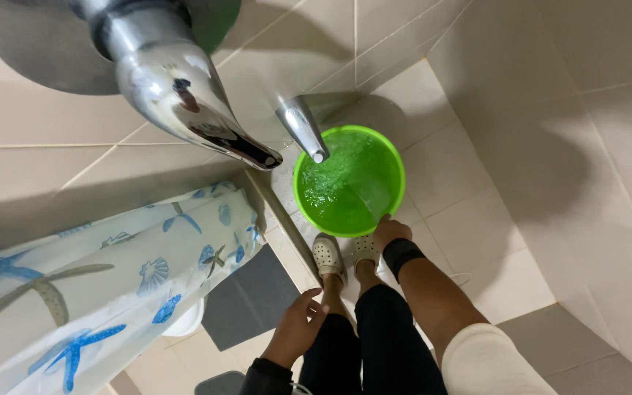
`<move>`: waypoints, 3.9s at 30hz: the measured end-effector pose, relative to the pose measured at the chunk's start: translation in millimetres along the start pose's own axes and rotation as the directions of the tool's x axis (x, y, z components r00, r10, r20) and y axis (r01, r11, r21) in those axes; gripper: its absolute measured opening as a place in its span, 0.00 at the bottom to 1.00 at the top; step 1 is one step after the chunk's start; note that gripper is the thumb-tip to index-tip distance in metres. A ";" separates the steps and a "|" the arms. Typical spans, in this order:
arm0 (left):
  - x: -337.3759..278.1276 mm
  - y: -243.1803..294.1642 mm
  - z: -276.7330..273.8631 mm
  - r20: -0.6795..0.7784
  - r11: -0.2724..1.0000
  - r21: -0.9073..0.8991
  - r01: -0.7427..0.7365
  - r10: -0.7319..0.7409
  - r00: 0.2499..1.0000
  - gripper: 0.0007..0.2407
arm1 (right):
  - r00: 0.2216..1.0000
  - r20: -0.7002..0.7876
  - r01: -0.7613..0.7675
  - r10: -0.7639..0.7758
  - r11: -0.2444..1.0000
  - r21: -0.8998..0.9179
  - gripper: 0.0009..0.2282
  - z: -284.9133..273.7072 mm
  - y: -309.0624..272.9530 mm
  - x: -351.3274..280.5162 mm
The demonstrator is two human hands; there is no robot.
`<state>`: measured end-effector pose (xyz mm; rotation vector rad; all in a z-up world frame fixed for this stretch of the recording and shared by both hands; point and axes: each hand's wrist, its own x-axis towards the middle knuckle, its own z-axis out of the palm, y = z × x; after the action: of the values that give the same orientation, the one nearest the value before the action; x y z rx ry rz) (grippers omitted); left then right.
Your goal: The person repeatedly scoops water from a green bucket using a clear plastic jug and pours it into the toilet bowl, then onto the floor, and into the sink. The person also wipes the sink basin with a red cloth.
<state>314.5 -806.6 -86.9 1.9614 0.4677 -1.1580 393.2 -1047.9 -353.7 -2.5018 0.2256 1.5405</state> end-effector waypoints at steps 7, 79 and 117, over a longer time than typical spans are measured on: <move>17.8 -64.5 -2.6 -0.127 0.993 -0.057 -0.102 0.094 0.987 0.17 | 0.998 0.060 -0.028 0.027 1.000 0.012 0.25 2.0 -8.7 8.8; 41.6 -168.5 -67.9 0.024 0.998 0.030 0.062 -0.063 0.998 0.21 | 0.982 -0.185 0.135 0.047 0.517 0.845 0.19 73.9 -24.1 49.5; 32.4 -100.5 -67.2 0.086 0.950 0.228 -0.215 0.200 0.976 0.20 | 0.864 -0.147 0.335 0.481 -0.331 0.882 0.15 89.9 -10.1 -81.8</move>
<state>303.7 -694.5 -141.4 2.1117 0.0881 -1.1771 281.3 -1014.0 -319.2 -1.0910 1.2254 0.0094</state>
